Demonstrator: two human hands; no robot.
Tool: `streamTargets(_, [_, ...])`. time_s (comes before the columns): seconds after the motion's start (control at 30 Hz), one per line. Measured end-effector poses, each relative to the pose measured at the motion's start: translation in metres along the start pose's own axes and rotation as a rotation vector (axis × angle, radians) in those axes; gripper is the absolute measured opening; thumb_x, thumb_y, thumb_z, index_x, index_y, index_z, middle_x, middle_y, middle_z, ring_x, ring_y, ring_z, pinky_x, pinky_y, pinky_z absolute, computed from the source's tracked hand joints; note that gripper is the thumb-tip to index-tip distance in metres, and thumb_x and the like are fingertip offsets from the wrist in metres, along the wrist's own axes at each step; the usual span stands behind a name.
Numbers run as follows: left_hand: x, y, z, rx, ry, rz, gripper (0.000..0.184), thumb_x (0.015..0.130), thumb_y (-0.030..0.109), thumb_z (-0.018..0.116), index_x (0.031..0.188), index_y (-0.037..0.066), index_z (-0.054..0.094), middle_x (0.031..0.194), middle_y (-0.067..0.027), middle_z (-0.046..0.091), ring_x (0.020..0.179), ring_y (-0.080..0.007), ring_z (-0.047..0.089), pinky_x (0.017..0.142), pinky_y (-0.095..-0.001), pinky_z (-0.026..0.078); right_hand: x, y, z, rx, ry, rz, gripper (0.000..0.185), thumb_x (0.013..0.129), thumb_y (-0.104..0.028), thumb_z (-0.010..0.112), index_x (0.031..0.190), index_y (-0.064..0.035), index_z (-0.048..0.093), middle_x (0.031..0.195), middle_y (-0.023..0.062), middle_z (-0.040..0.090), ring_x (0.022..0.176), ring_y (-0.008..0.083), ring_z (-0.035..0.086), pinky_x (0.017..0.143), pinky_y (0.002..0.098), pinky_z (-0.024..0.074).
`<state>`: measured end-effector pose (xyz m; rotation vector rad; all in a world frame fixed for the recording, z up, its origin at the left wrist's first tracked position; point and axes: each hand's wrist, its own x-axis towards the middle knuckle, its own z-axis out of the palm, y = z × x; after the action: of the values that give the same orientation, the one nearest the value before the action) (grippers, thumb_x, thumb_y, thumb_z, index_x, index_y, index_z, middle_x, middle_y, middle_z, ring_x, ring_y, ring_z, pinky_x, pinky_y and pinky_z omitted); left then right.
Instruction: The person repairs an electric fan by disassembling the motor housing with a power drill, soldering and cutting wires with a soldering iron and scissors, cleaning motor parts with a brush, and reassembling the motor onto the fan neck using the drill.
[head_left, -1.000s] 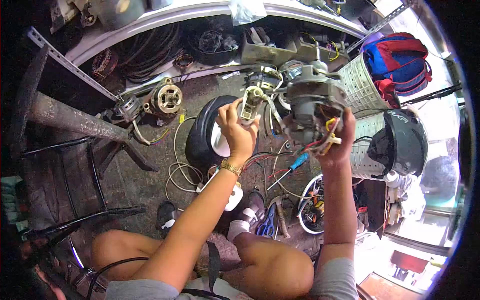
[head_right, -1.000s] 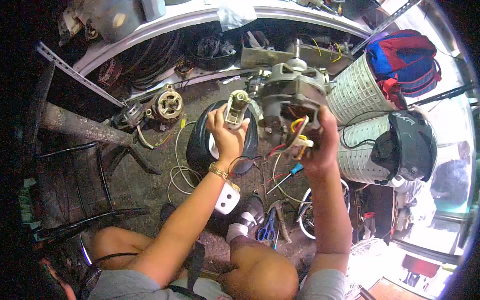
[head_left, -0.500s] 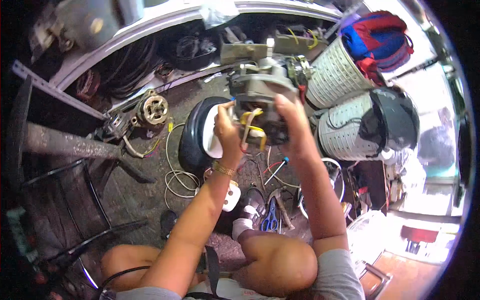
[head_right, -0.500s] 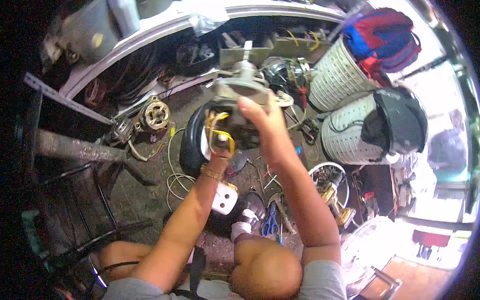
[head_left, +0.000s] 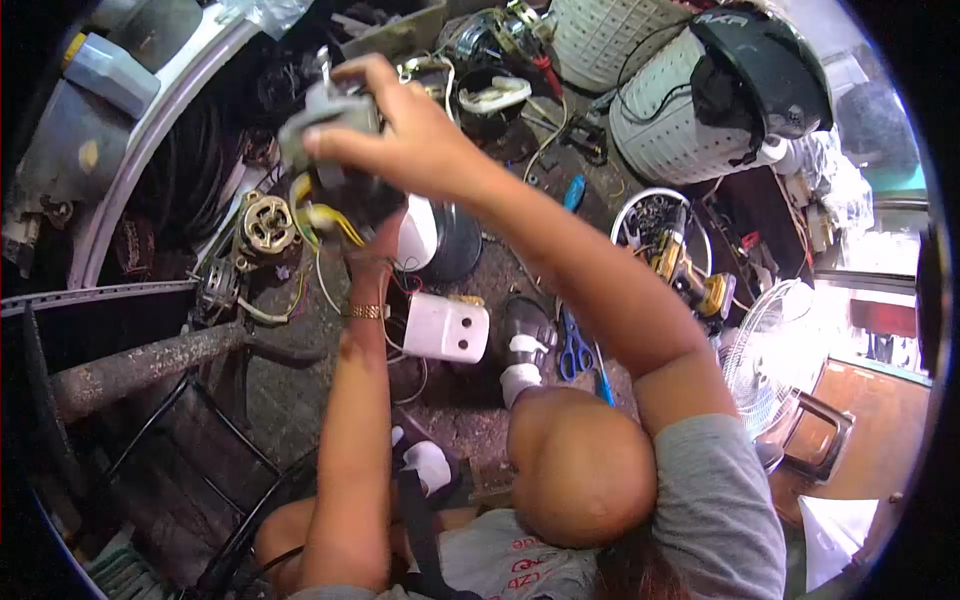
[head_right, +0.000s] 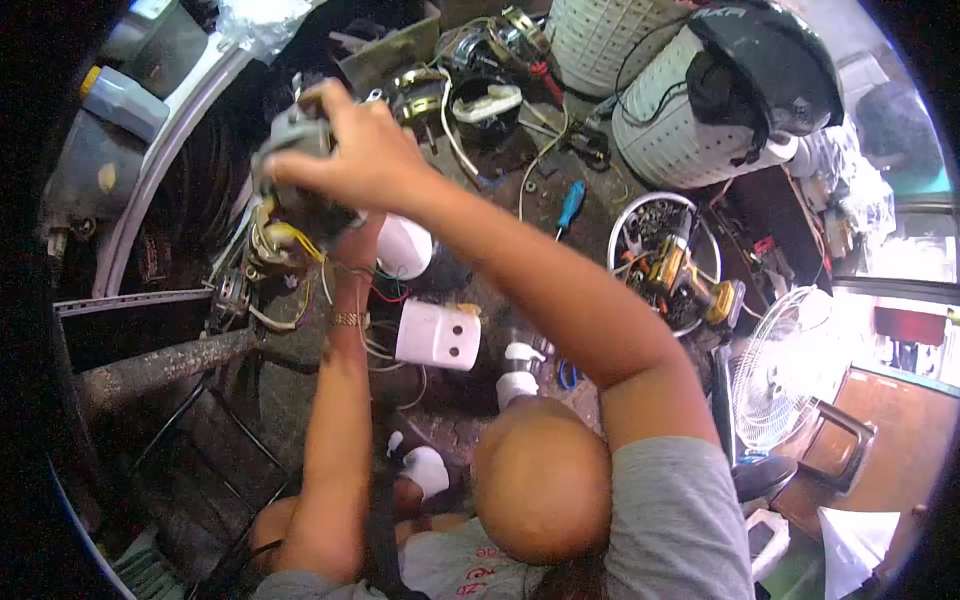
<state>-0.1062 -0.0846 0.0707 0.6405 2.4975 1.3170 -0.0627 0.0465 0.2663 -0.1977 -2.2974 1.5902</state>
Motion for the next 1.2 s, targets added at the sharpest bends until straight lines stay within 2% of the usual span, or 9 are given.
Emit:
streamTargets(0.03, [-0.011,0.055,-0.022,-0.130,-0.055,-0.335,0.055,0.075,0.043,0.071,0.110,0.001,0.061,0.098,-0.0134,0.065,0.094,-0.0215,0.059,0.087,-0.0381,0.044,0.011,0.007,0.003,-0.017,0.057,0.030,0.087,0.063,-0.065,0.067,0.125,-0.0064,0.047,0.106,0.0255,0.060,0.105,0.0380,0.057,0.092,0.0423,0.0431])
streamTargets(0.1, [-0.013,0.062,-0.018,-0.392,0.147,-0.045,0.031,0.071,0.026,0.077,0.083,-0.001,0.068,0.074,-0.0031,0.066,0.068,-0.0096,0.058,0.062,-0.0280,0.046,0.030,0.010,-0.008,-0.035,-0.050,0.120,0.089,0.063,-0.066,0.066,0.123,-0.0026,0.048,0.107,0.0268,0.061,0.099,0.0352,0.061,0.088,0.0394,0.0461])
streamTargets(0.3, [-0.007,0.041,-0.032,0.043,-0.004,-0.049,0.051,0.075,0.037,0.075,0.111,0.003,0.061,0.114,-0.0086,0.061,0.107,-0.0213,0.055,0.092,-0.0360,0.043,0.011,0.010,-0.004,-0.059,-0.087,-0.018,0.096,0.062,-0.073,0.062,0.129,-0.0057,0.046,0.115,0.0290,0.056,0.112,0.0342,0.055,0.095,0.0393,0.0412])
streamTargets(0.4, [-0.002,0.053,-0.045,-0.180,0.177,0.326,0.056,0.078,0.044,0.070,0.114,0.003,0.060,0.116,-0.0094,0.061,0.106,-0.0248,0.056,0.095,-0.0380,0.040,0.009,0.038,-0.015,0.046,-0.099,-0.217,0.093,0.073,-0.070,0.057,0.136,-0.0048,0.039,0.125,0.0299,0.047,0.120,0.0384,0.045,0.101,0.0415,0.0352])
streamTargets(0.53, [0.001,0.071,-0.055,-0.083,0.172,0.181,0.056,0.079,0.042,0.070,0.118,0.004,0.057,0.121,-0.0101,0.058,0.108,-0.0267,0.055,0.097,-0.0376,0.039,-0.059,0.101,-0.093,0.065,0.093,-0.005,0.036,0.085,-0.024,0.063,0.110,0.0009,0.058,0.099,0.0104,0.064,0.088,0.0167,0.060,0.078,0.0309,0.0482])
streamTargets(0.63, [0.013,0.038,-0.044,-0.081,0.202,0.180,0.064,0.079,0.042,0.071,0.125,0.003,0.052,0.127,-0.0118,0.054,0.114,-0.0254,0.050,0.102,-0.0357,0.035,-0.160,0.211,-0.085,-0.298,-0.049,0.354,0.019,0.079,-0.019,0.063,0.090,-0.0045,0.068,0.083,0.0148,0.066,0.076,0.0263,0.064,0.073,0.0361,0.0494])
streamTargets(0.97, [-0.051,-0.011,-0.067,-1.291,0.467,-0.129,0.041,0.089,0.035,0.057,0.097,-0.006,0.061,0.110,-0.0182,0.061,0.111,-0.0229,0.054,0.089,-0.0343,0.045,-0.243,0.255,-0.009,-0.776,-0.183,0.528,0.021,0.072,-0.025,0.068,0.080,-0.0060,0.066,0.087,0.0116,0.063,0.084,0.0312,0.063,0.070,0.0421,0.0522])
streamTargets(1.07, [-0.046,-0.017,-0.078,0.133,0.343,-0.295,0.038,0.091,0.032,0.055,0.098,-0.004,0.063,0.114,-0.0156,0.060,0.110,-0.0267,0.055,0.088,-0.0363,0.045,-0.244,0.261,-0.013,-0.814,-0.244,0.414,0.017,0.069,-0.022,0.068,0.073,-0.0055,0.064,0.085,0.0097,0.062,0.084,0.0288,0.061,0.068,0.0396,0.0533])
streamTargets(1.2, [-0.029,-0.001,-0.083,0.234,0.162,0.224,0.045,0.087,0.037,0.060,0.112,-0.001,0.060,0.121,-0.0113,0.058,0.112,-0.0250,0.054,0.093,-0.0367,0.041,-0.246,0.284,-0.015,-0.743,-0.239,0.138,0.013,0.073,-0.016,0.067,0.079,-0.0043,0.066,0.082,0.0089,0.062,0.076,0.0239,0.060,0.062,0.0363,0.0519])
